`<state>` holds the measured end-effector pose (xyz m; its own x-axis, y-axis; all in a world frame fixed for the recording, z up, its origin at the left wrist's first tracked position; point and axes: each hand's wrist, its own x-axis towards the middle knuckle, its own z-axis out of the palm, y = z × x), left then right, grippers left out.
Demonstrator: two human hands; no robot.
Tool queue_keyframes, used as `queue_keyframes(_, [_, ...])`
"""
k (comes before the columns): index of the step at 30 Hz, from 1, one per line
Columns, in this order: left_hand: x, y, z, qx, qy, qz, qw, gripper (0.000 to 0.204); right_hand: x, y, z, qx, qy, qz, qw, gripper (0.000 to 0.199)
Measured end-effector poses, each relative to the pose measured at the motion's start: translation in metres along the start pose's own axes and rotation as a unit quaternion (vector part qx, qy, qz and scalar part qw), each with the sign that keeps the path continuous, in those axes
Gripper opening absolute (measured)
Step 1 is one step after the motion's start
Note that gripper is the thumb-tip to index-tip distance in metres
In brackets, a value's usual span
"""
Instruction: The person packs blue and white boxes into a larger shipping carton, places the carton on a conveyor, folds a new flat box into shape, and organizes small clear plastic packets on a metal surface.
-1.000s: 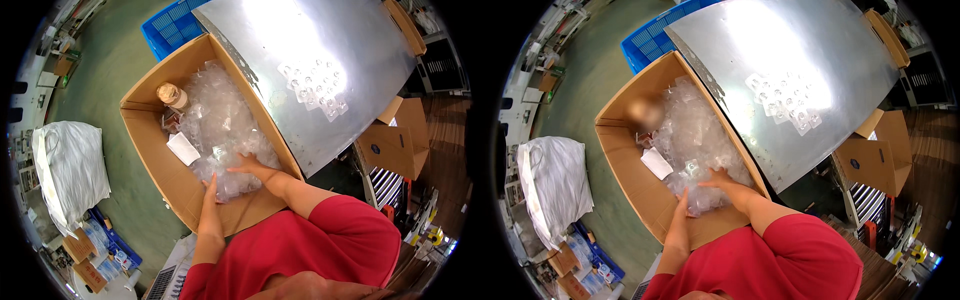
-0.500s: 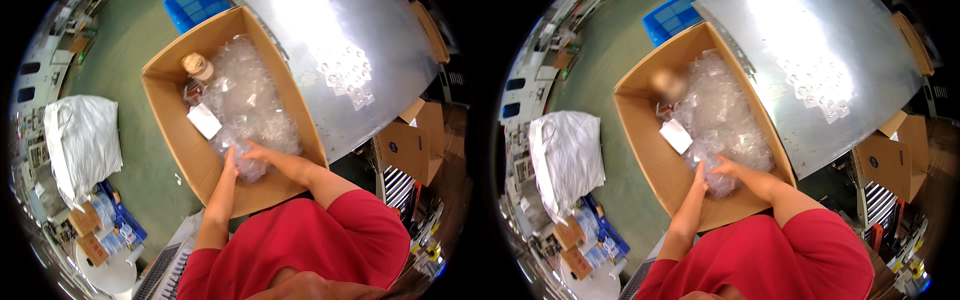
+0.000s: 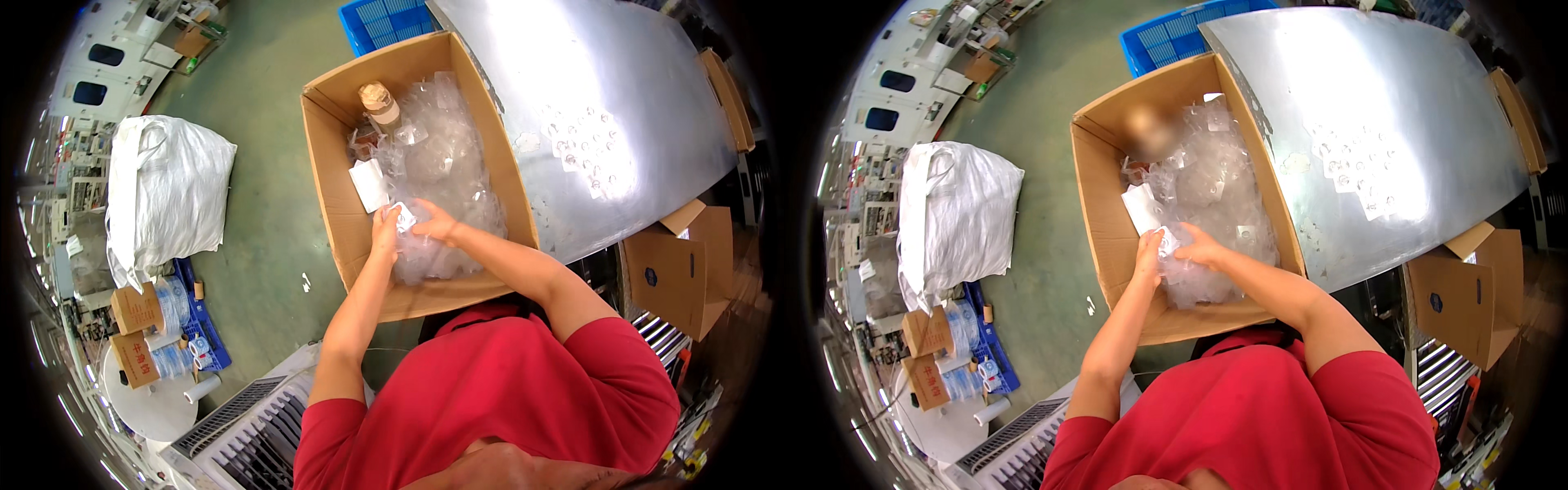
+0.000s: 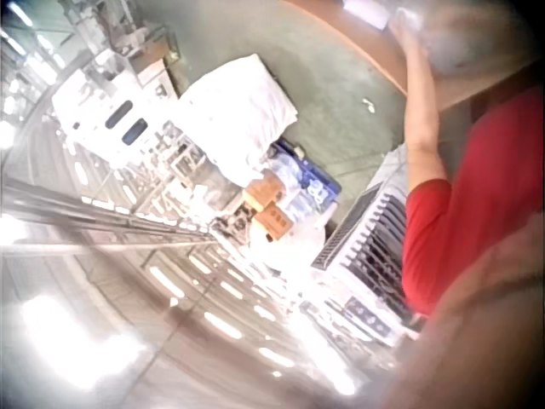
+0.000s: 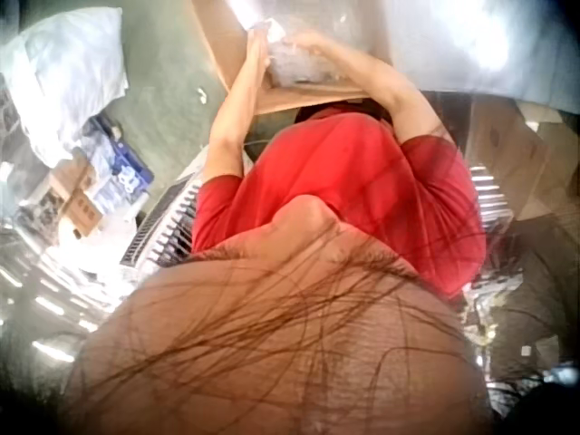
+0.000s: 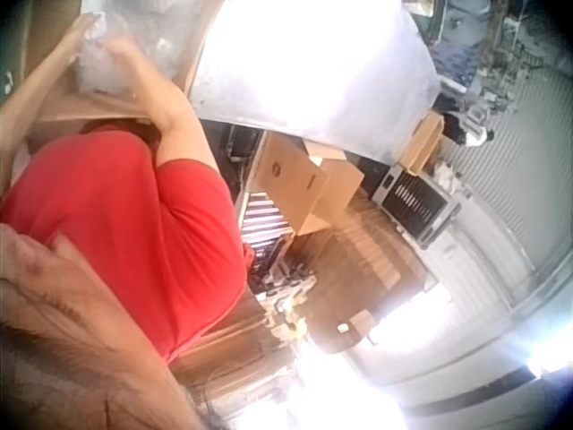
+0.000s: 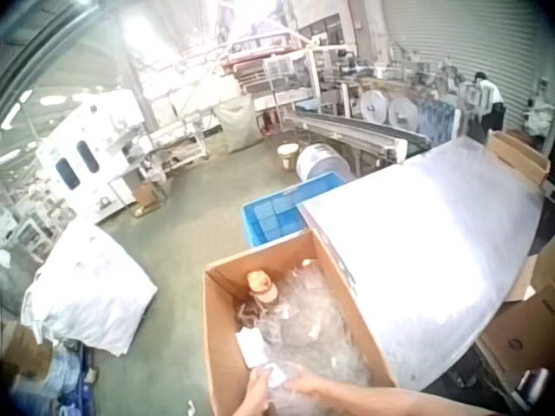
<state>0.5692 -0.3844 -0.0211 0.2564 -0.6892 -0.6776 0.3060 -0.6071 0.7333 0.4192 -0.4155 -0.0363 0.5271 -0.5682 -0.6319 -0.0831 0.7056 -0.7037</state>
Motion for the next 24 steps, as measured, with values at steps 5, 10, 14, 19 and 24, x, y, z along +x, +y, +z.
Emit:
queue_keyframes(5, [-0.049,0.054,0.020,0.027,0.014,0.082,0.996,0.053,-0.044,-0.056,0.009,-0.020,-0.018,-0.110,0.994,0.079])
queue_keyframes(10, [-0.099,0.093,0.083,-0.011,-0.013,0.162,0.987,0.049,-0.111,-0.110,-0.026,-0.157,0.010,-0.253,0.955,0.077])
queue_keyframes(14, [-0.121,0.098,0.169,-0.003,-0.089,0.288,0.954,0.050,-0.174,-0.138,-0.098,-0.158,0.025,-0.314,0.936,0.077])
queue_keyframes(19, [-0.114,0.065,0.269,-0.003,-0.127,0.260,0.957,0.056,-0.222,-0.135,-0.186,-0.093,0.043,-0.290,0.952,0.078])
queue_keyframes(24, [-0.063,0.001,0.297,0.056,-0.069,0.271,0.958,0.062,-0.172,-0.071,-0.251,-0.192,0.082,-0.317,0.925,0.081])
